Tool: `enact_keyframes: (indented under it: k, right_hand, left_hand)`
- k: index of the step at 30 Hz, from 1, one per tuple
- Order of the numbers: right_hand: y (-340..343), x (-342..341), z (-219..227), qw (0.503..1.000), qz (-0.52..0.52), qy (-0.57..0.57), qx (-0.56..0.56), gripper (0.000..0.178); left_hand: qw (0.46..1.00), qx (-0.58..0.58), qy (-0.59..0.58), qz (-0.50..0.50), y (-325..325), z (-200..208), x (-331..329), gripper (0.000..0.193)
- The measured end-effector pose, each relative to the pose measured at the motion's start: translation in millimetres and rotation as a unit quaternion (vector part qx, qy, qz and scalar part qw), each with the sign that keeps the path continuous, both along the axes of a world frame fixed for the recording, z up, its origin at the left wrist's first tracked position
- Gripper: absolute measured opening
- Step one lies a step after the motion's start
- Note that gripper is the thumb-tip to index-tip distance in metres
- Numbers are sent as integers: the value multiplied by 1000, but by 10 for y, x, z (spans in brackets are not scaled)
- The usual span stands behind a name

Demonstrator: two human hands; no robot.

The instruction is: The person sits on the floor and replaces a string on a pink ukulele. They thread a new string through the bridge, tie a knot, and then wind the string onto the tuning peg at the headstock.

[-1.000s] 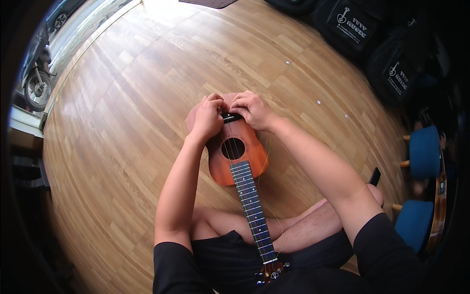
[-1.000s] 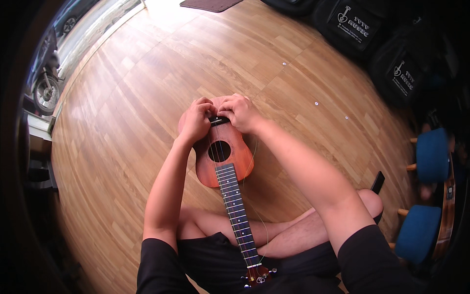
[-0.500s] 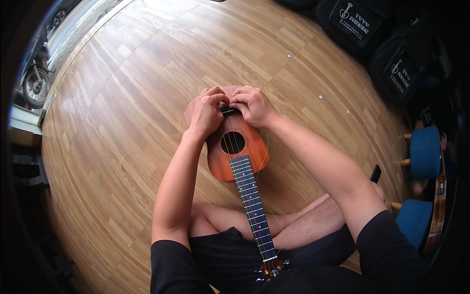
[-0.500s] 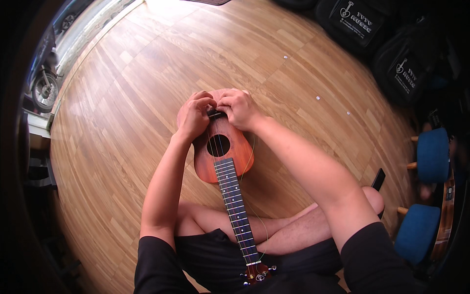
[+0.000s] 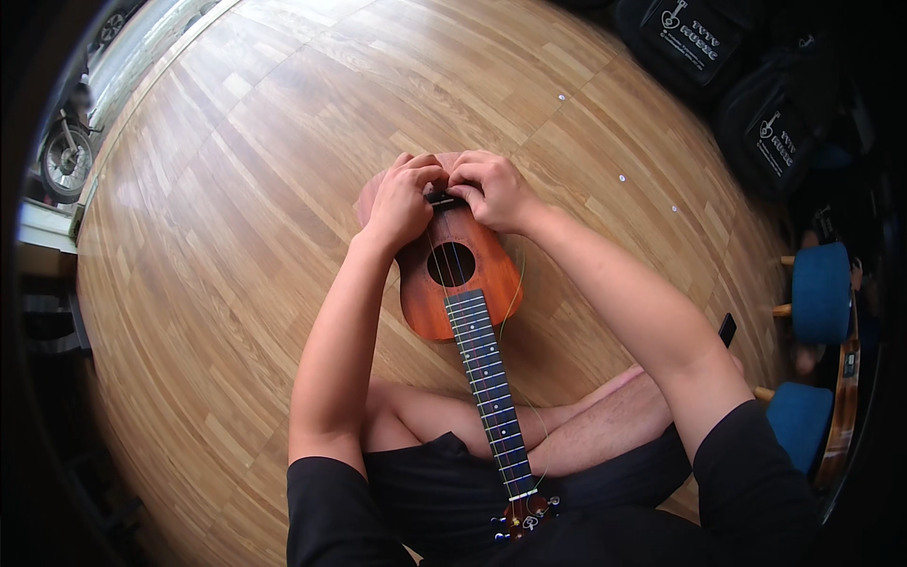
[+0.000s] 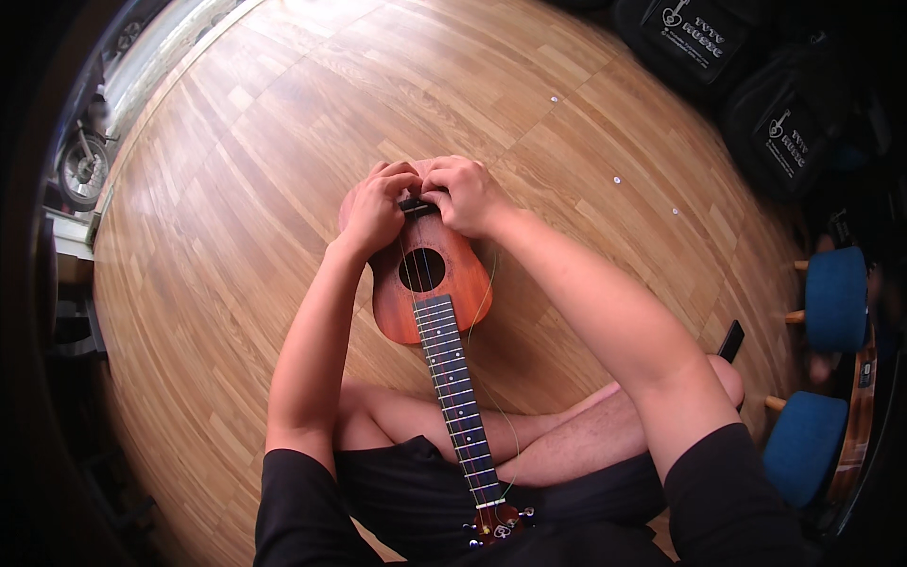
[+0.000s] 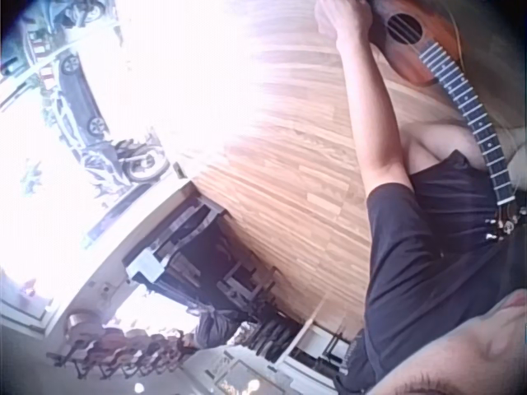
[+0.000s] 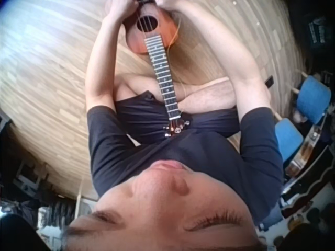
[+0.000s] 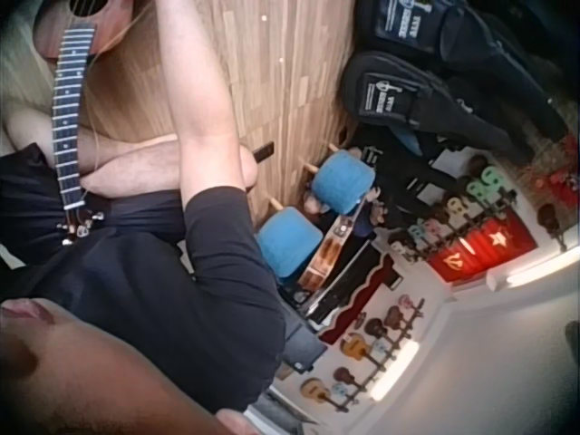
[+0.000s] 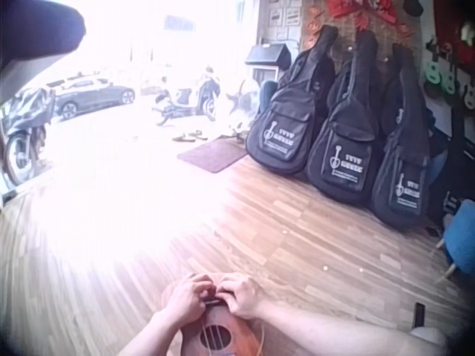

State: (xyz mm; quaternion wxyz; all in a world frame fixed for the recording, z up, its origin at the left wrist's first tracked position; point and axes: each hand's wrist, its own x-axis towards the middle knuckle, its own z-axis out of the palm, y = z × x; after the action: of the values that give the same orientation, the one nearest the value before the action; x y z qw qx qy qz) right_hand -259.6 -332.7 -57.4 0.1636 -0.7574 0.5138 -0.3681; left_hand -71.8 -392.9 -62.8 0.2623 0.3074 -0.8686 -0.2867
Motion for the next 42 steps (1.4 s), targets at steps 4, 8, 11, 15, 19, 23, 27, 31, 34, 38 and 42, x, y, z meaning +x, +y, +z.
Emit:
enact_keyframes:
  k: [4,8,11,15,19,23,27,31,34,38,42]
  right_hand:
    - [-19,-24,2,1000,17,13,3,6]
    - [-12,-30,26,999,50,16,-12,6]
    - [10,-52,41,997,70,18,-1,7]
    - [42,-71,71,996,86,13,1,6]
    - [72,-91,35,997,77,-8,-11,5]
    - [150,-81,25,996,71,-2,-46,7]
    - [378,-1,99,997,7,39,-60,6]
    - [717,130,318,994,-87,67,-16,4]
    - [1018,295,446,991,-119,46,37,5]
    - [1466,521,695,987,-105,50,108,12]
    - [1823,624,847,979,-122,37,161,18]
  left_hand:
    - [1000,-13,-18,-22,-11,6,-14,36]
    - [999,-16,-20,-46,-25,-22,6,34]
    - [998,-8,-23,-54,-34,-55,9,32]
    - [998,7,-41,-45,-33,-46,1,30]
    - [999,41,-25,-10,-13,-68,-19,25]
    - [997,69,4,20,-8,-84,-7,19]
    - [995,72,-10,66,26,-72,-36,19]
    - [982,148,40,112,-28,-80,-46,22]
    - [971,154,125,130,-126,-276,43,24]
    - [985,41,114,125,77,24,250,25]
    - [988,89,93,82,697,703,476,21]
